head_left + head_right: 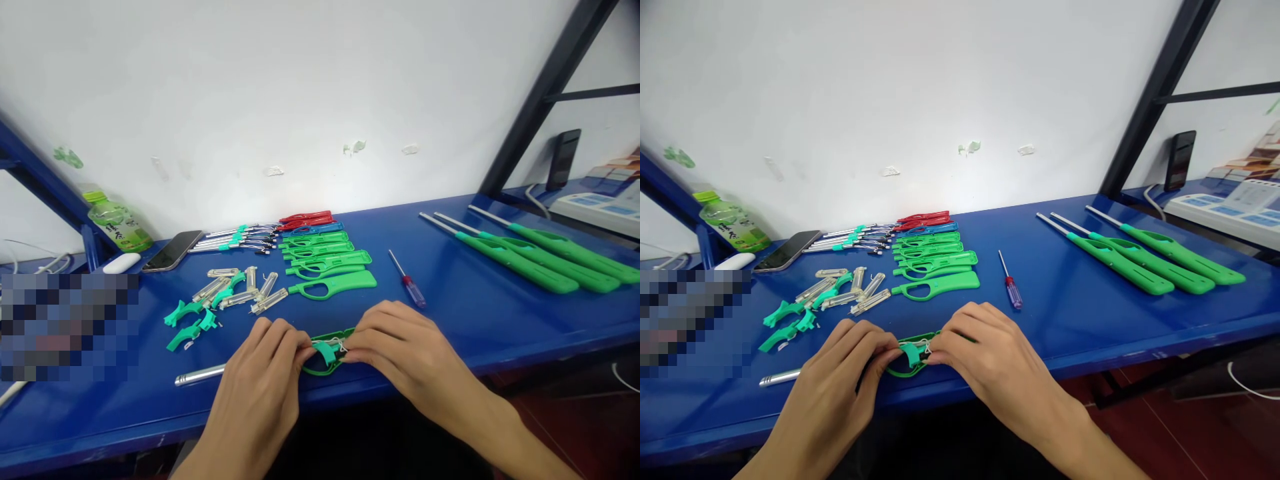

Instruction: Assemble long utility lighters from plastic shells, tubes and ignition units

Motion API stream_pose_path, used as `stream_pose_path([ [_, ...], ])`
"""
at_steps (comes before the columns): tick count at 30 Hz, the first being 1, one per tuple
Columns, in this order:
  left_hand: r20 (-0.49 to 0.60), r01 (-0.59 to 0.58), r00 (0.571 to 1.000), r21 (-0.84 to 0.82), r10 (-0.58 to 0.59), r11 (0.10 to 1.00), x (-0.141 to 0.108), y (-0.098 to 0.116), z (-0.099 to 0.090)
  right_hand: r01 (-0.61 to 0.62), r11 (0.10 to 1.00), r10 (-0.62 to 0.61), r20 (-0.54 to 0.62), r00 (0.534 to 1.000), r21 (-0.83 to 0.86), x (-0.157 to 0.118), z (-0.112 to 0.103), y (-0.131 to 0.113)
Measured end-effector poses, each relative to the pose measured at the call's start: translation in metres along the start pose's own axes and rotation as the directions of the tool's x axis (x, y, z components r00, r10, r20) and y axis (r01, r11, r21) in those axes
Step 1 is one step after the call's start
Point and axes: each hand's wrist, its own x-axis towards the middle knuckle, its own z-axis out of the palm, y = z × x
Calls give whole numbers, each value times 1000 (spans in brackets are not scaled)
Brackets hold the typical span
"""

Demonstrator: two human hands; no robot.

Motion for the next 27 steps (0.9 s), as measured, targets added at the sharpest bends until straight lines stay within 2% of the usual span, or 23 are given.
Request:
stream_pose_path([
  [9, -7, -23, 1000, 35, 24, 999, -3, -4, 1, -16, 1000, 16, 23, 1000, -7, -2, 0, 0],
  [14, -5, 28, 1000, -29, -28, 999, -5, -8, 3, -28, 999, 28, 16, 999, -24, -3, 2, 0],
  [27, 21, 27, 999, -62, -25, 998, -6, -10, 3, -34, 999, 35, 10, 999, -20, -3, 2, 0],
])
